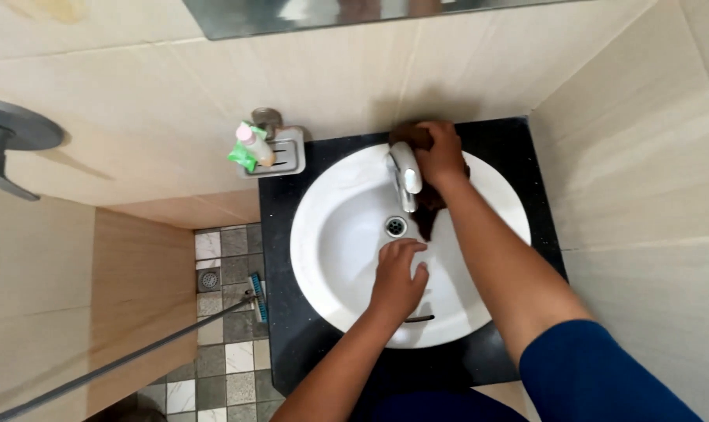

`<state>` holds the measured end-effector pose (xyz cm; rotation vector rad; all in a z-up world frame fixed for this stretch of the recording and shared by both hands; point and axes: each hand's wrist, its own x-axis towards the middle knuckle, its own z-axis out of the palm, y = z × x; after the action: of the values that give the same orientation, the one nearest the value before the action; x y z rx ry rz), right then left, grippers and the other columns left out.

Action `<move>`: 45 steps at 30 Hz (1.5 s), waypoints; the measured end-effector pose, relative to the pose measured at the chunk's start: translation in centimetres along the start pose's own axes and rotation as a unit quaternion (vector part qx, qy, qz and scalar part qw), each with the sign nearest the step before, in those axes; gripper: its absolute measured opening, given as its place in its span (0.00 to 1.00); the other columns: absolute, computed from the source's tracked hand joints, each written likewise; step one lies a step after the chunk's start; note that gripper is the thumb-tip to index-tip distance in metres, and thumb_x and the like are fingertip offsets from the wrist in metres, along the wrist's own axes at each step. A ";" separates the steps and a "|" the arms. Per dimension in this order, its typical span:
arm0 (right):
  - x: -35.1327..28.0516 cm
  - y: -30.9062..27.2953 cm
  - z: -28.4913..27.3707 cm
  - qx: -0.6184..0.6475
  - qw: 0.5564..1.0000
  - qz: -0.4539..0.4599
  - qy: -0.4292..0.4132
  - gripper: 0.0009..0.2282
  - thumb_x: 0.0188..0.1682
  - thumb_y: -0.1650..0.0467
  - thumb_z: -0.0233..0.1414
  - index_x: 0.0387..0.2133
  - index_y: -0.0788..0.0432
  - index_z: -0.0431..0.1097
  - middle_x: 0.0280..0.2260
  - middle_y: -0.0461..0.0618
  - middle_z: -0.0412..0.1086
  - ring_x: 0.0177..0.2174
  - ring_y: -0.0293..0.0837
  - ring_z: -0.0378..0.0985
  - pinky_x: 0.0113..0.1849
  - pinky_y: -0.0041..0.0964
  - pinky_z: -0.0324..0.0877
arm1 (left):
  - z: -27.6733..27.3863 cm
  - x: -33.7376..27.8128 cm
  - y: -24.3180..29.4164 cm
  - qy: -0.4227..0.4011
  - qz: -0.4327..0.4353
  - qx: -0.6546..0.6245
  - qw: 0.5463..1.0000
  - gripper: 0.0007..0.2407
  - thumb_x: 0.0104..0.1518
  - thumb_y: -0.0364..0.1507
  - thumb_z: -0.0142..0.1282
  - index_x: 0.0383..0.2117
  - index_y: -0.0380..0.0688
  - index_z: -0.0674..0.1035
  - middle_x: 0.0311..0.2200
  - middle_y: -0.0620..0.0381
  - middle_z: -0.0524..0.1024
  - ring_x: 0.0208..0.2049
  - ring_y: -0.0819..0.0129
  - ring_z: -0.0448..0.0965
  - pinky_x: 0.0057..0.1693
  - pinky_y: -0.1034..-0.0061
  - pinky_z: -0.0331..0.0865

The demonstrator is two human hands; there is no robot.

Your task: Cleaning a bathroom sink and the surrounding countertop with a cloth.

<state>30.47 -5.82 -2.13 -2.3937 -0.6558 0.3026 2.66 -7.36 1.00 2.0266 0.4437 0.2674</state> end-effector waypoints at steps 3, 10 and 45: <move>1.6 1.5 0.7 0.125 0.991 -0.044 0.019 0.23 0.41 0.74 0.57 0.54 0.50 0.71 0.51 0.56 0.66 0.56 0.61 0.67 0.56 0.55 0.66 | -0.9 0.4 -1.1 0.009 -0.029 0.028 0.999 0.12 0.58 0.29 0.53 0.49 0.50 0.77 0.49 0.55 0.73 0.59 0.51 0.67 0.67 0.58 0.61; -3.1 -3.2 -7.6 0.260 0.960 -0.079 -0.069 0.24 0.39 0.75 0.56 0.53 0.57 0.71 0.52 0.58 0.70 0.54 0.56 0.70 0.56 0.51 0.63 | -6.4 4.7 3.6 0.110 -0.100 -0.074 0.986 0.16 0.60 0.25 0.47 0.56 0.43 0.72 0.53 0.46 0.70 0.59 0.44 0.69 0.65 0.54 0.64; -14.0 -4.6 -6.1 0.149 0.982 -0.093 0.066 0.25 0.35 0.73 0.62 0.50 0.60 0.68 0.51 0.58 0.61 0.57 0.63 0.65 0.60 0.54 0.62 | -4.0 6.5 4.2 0.175 -0.058 -0.074 0.980 0.20 0.56 0.20 0.47 0.57 0.44 0.78 0.57 0.55 0.74 0.62 0.54 0.69 0.68 0.63 0.62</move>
<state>19.11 -13.21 6.25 -2.0312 -0.7122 0.1490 7.89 -3.29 6.59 1.8033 0.7372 0.5735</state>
